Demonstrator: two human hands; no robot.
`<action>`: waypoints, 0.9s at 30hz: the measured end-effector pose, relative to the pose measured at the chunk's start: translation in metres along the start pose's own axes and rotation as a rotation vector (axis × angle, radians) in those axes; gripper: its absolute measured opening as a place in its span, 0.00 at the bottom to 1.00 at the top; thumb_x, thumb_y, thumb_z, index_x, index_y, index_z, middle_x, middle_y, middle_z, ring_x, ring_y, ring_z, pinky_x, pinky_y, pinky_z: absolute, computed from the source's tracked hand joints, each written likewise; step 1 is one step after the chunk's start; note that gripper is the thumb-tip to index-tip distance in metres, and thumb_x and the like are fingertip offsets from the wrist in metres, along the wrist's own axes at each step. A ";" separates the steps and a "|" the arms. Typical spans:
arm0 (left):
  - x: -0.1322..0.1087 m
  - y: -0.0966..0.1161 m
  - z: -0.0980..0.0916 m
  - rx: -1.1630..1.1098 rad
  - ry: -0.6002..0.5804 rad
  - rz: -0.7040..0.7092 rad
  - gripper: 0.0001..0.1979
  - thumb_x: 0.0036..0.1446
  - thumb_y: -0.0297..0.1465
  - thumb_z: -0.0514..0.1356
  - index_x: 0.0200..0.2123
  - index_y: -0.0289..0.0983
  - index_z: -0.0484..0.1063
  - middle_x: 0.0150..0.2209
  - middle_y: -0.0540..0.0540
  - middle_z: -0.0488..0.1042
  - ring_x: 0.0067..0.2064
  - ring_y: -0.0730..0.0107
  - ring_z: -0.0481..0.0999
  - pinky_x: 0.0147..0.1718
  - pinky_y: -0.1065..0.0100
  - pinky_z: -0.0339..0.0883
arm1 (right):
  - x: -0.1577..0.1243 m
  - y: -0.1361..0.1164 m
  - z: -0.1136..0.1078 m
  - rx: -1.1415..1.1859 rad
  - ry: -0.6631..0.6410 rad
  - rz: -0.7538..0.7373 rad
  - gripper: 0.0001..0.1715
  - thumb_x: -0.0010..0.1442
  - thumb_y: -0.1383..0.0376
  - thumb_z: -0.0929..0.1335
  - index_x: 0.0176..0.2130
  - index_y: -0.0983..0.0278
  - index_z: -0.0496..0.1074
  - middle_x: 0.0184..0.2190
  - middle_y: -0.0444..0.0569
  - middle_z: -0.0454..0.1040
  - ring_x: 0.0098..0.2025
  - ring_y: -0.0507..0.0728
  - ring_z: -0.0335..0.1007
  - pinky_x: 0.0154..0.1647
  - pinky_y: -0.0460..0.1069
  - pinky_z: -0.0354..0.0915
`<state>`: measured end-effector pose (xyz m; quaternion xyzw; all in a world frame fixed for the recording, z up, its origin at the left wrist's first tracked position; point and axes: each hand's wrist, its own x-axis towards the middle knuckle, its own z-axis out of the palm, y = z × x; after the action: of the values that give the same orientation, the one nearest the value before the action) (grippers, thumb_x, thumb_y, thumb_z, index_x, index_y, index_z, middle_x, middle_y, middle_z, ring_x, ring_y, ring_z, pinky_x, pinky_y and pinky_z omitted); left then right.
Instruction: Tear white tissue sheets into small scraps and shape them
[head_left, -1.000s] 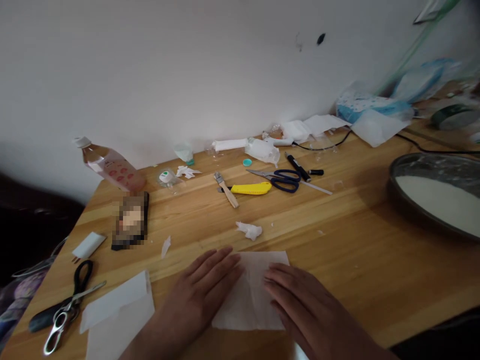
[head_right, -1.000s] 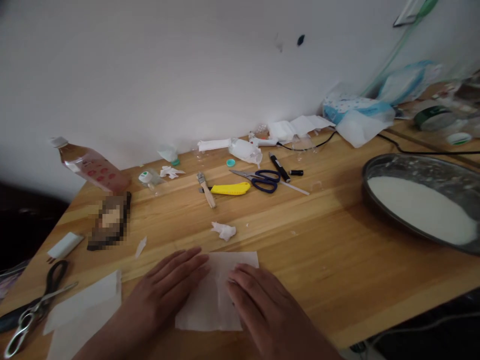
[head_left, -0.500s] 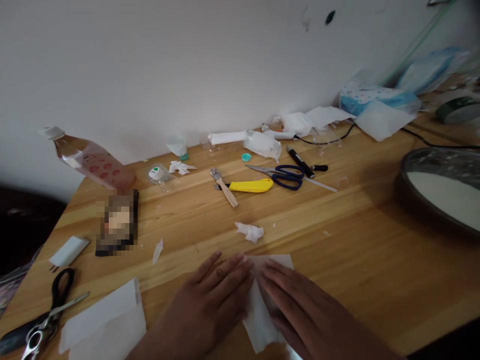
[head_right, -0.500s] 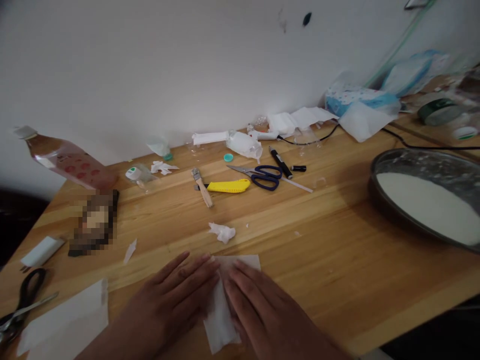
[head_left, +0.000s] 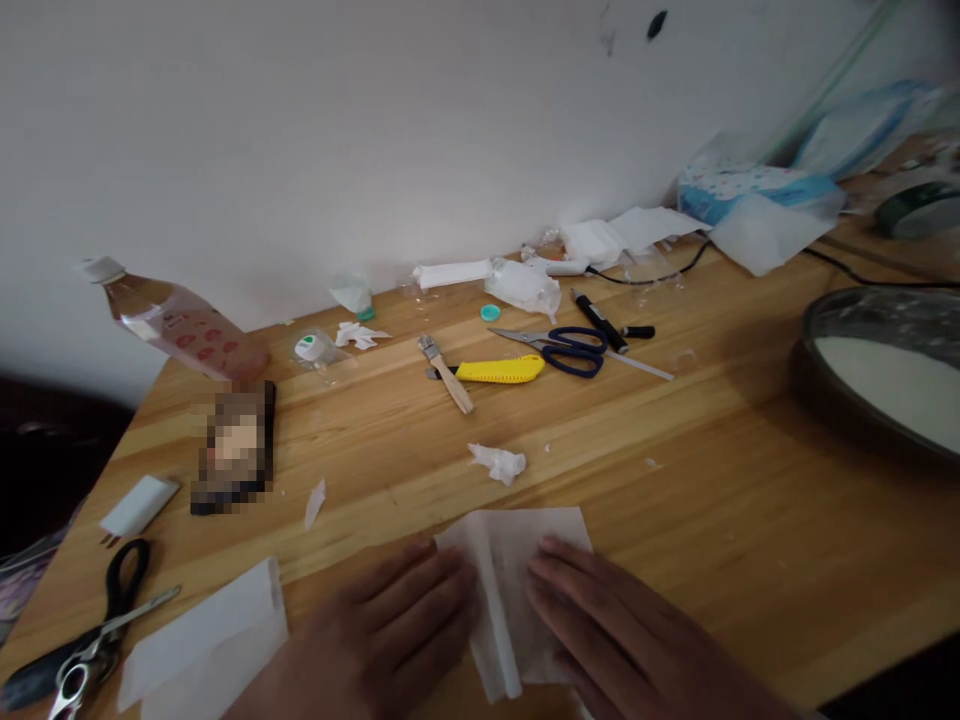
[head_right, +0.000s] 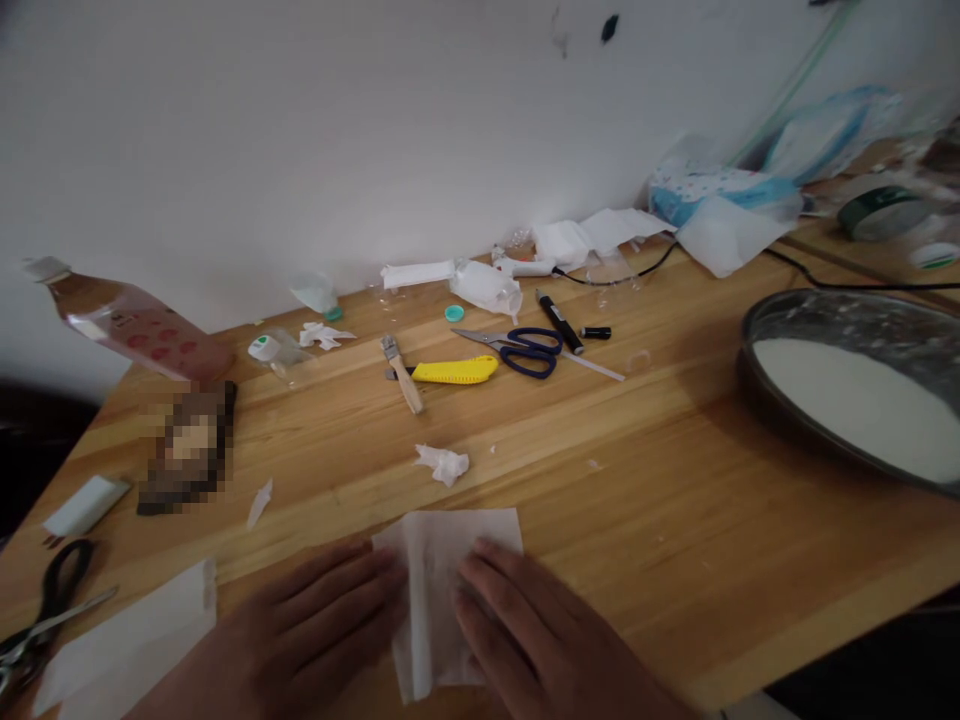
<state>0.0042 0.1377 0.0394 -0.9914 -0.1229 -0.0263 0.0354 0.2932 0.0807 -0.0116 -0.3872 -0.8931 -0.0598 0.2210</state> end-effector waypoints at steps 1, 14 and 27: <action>-0.004 -0.001 -0.001 0.006 -0.014 0.002 0.20 0.71 0.25 0.49 0.62 0.34 0.68 0.63 0.45 0.72 0.64 0.57 0.70 0.65 0.53 0.63 | -0.001 0.000 0.001 -0.001 0.005 0.001 0.19 0.73 0.66 0.61 0.56 0.63 0.75 0.57 0.48 0.77 0.62 0.59 0.70 0.56 0.52 0.74; 0.013 0.003 -0.002 0.111 0.142 -0.204 0.25 0.71 0.44 0.49 0.63 0.38 0.67 0.65 0.49 0.69 0.69 0.59 0.62 0.71 0.56 0.46 | -0.004 -0.004 0.003 0.035 -0.004 -0.005 0.21 0.73 0.68 0.58 0.53 0.60 0.76 0.56 0.47 0.78 0.62 0.58 0.70 0.58 0.53 0.71; 0.016 0.009 0.030 -0.041 0.066 -0.324 0.27 0.70 0.31 0.51 0.69 0.31 0.55 0.69 0.46 0.62 0.71 0.65 0.56 0.70 0.60 0.52 | -0.003 0.001 0.001 -0.027 -0.006 0.041 0.20 0.74 0.59 0.59 0.54 0.60 0.75 0.57 0.48 0.77 0.61 0.57 0.68 0.64 0.54 0.58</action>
<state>0.0233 0.1349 0.0100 -0.9577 -0.2794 -0.0669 0.0147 0.2952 0.0800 -0.0138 -0.4085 -0.8848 -0.0662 0.2141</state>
